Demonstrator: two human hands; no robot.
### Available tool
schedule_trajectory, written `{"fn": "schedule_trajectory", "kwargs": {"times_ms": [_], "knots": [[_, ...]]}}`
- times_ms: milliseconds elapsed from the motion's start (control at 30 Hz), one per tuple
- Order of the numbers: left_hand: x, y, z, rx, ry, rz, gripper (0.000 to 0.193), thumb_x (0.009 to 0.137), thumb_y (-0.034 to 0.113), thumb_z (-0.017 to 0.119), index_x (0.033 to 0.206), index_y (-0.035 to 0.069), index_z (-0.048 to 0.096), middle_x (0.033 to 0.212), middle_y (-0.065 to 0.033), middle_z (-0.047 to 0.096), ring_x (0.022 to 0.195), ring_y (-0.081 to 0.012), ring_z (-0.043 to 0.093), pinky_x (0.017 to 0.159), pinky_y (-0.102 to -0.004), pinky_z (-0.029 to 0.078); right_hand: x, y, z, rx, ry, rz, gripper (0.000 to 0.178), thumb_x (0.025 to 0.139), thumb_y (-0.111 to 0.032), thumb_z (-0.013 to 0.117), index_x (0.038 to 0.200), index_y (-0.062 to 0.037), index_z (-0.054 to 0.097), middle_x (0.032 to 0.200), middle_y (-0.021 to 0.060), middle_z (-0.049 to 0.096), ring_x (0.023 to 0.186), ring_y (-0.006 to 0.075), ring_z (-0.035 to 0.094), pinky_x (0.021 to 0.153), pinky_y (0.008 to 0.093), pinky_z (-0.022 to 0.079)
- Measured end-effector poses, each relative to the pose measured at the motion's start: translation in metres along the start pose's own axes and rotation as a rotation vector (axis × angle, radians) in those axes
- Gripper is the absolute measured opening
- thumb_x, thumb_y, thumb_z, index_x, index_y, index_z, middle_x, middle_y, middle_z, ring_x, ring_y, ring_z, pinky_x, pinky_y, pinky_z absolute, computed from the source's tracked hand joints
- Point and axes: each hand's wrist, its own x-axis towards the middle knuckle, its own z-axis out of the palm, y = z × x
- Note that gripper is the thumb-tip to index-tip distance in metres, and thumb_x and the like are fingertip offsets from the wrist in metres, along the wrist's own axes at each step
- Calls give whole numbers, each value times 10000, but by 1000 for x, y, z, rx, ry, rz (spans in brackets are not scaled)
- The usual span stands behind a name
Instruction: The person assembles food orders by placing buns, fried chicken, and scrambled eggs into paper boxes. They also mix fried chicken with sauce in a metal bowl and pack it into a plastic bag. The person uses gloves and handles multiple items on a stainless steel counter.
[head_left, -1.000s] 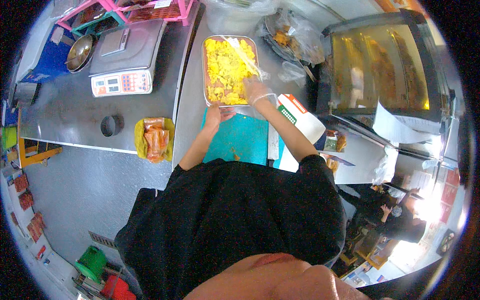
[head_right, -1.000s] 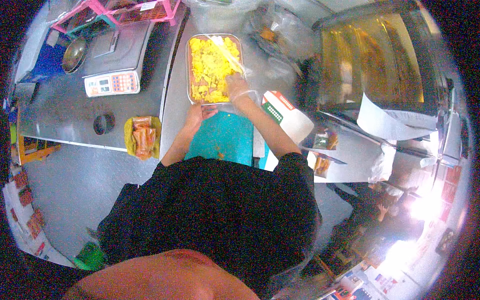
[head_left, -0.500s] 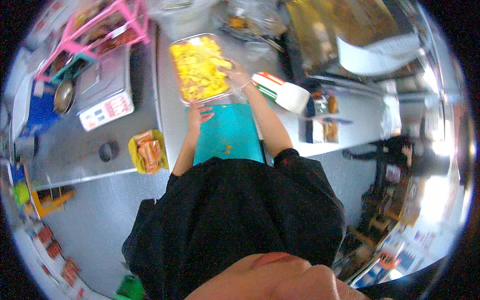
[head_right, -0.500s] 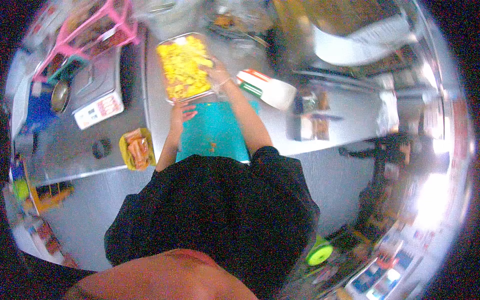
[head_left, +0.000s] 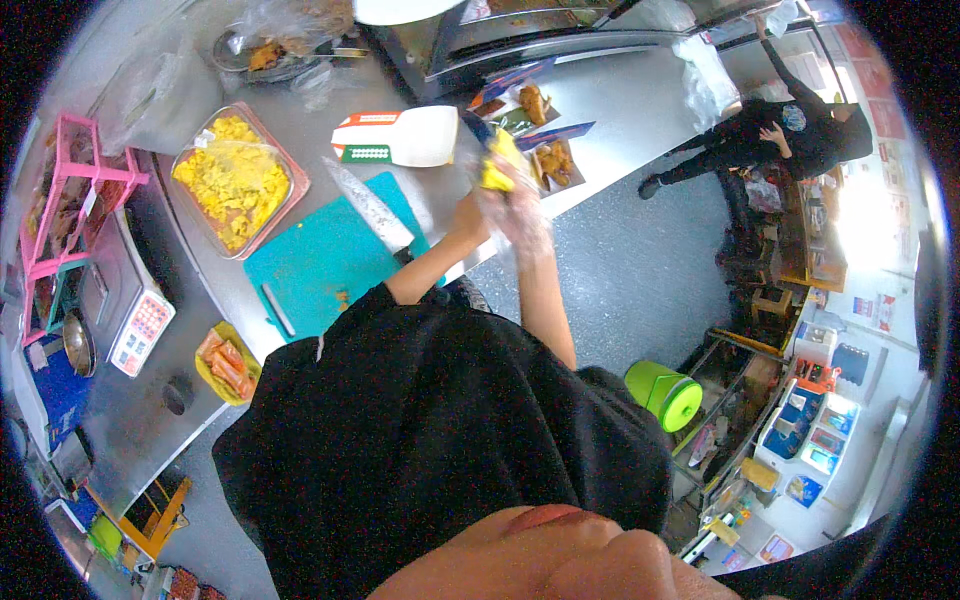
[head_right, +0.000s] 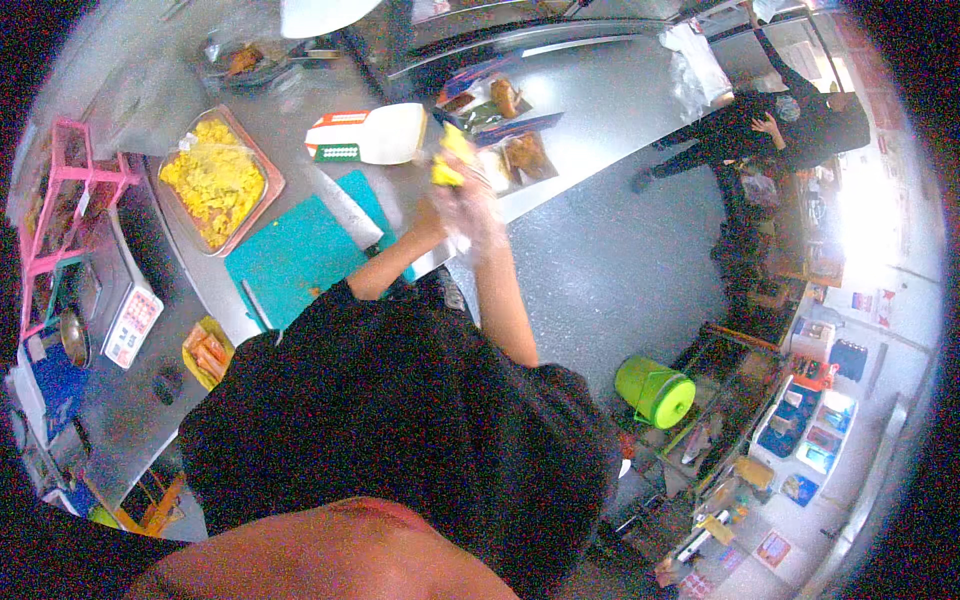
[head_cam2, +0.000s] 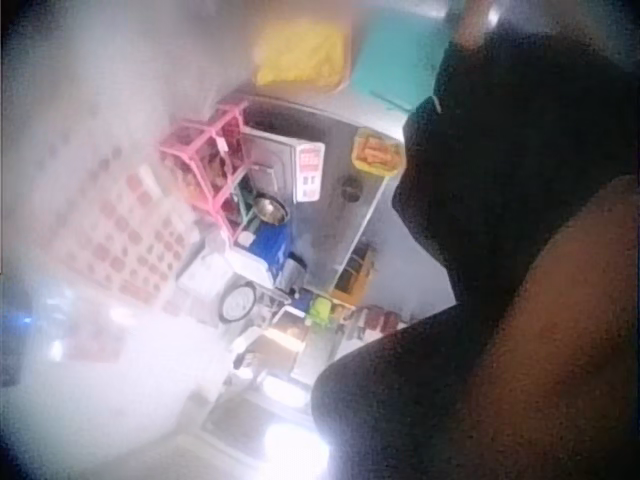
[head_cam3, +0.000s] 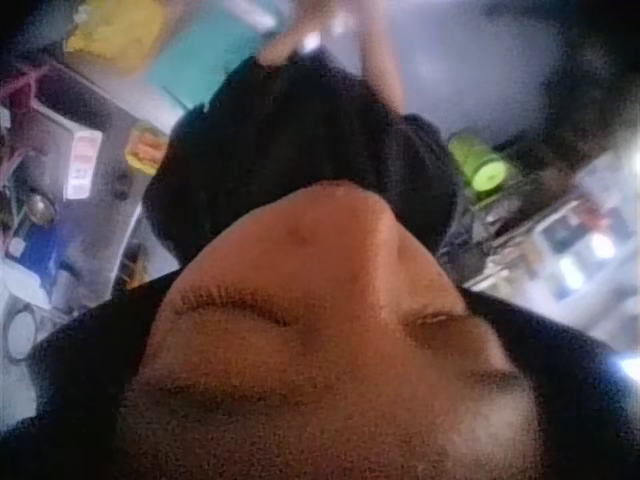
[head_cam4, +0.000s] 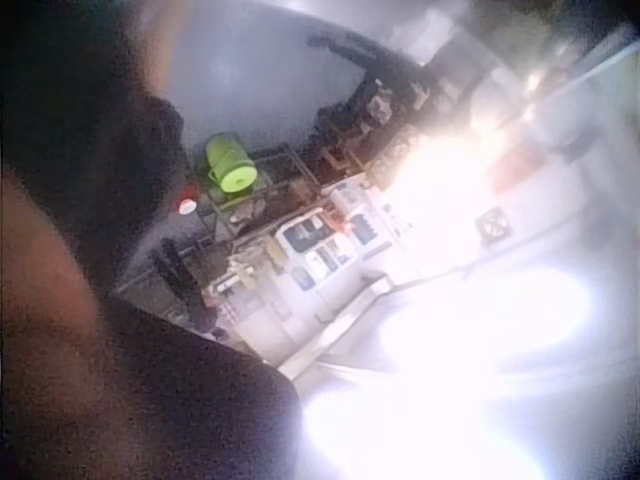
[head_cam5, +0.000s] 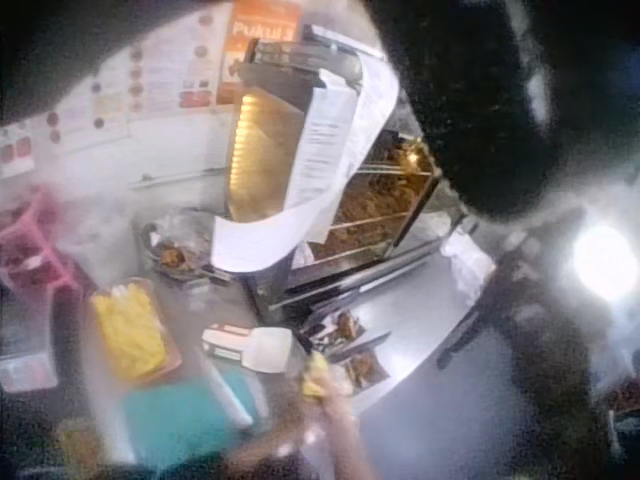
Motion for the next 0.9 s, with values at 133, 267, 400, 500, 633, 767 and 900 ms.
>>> {"fn": "schedule_trajectory", "kwargs": {"times_ms": [133,267,400,500,633,767,900], "knots": [[33,13,18,590,-79,393,284,756,254,564,932,54,661,1142,-112,586,1229,-273,403,911,-453,389,-35,-38,-82,57,270,-74,301,907,-199,563,1165,-87,458,901,35,555,723,86,524,536,185,412],[43,12,14,644,-255,399,283,747,246,574,936,55,662,1176,-101,559,1251,-264,363,943,-458,357,-34,-48,-135,73,232,-66,332,897,-201,583,1180,-94,445,936,37,553,792,106,551,579,198,443],[45,12,18,625,-298,330,276,733,262,596,957,116,663,1247,-88,502,1216,-273,373,952,-469,332,-4,-32,-150,-72,334,-109,329,874,-208,615,1138,-103,448,919,64,579,630,76,502,474,186,386],[42,16,22,636,-148,387,284,724,257,622,977,131,645,1293,-115,445,1197,-280,381,938,-497,322,27,-22,-154,-362,356,-189,391,835,-214,655,1142,-78,456,960,78,571,805,145,560,626,273,468],[16,19,27,380,60,86,309,736,194,653,1006,56,591,1283,-178,413,1101,-319,467,859,-455,407,52,-2,-155,-1238,268,-630,451,803,-214,662,1165,-23,471,1022,166,555,929,321,554,812,442,443],[4,14,39,-54,138,-253,325,786,144,649,1036,-26,531,1018,-195,561,840,-349,594,708,-402,484,51,17,-155,-1491,235,-780,526,811,-194,635,1256,-6,428,1200,261,472,1156,435,403,970,519,307],[4,4,44,-281,42,-428,328,830,141,621,1060,-58,498,765,-172,609,687,-332,628,631,-398,506,44,23,-153,-1527,296,-775,614,763,-190,696,1295,-77,410,1238,300,398,1213,463,340,1008,490,319]]}}
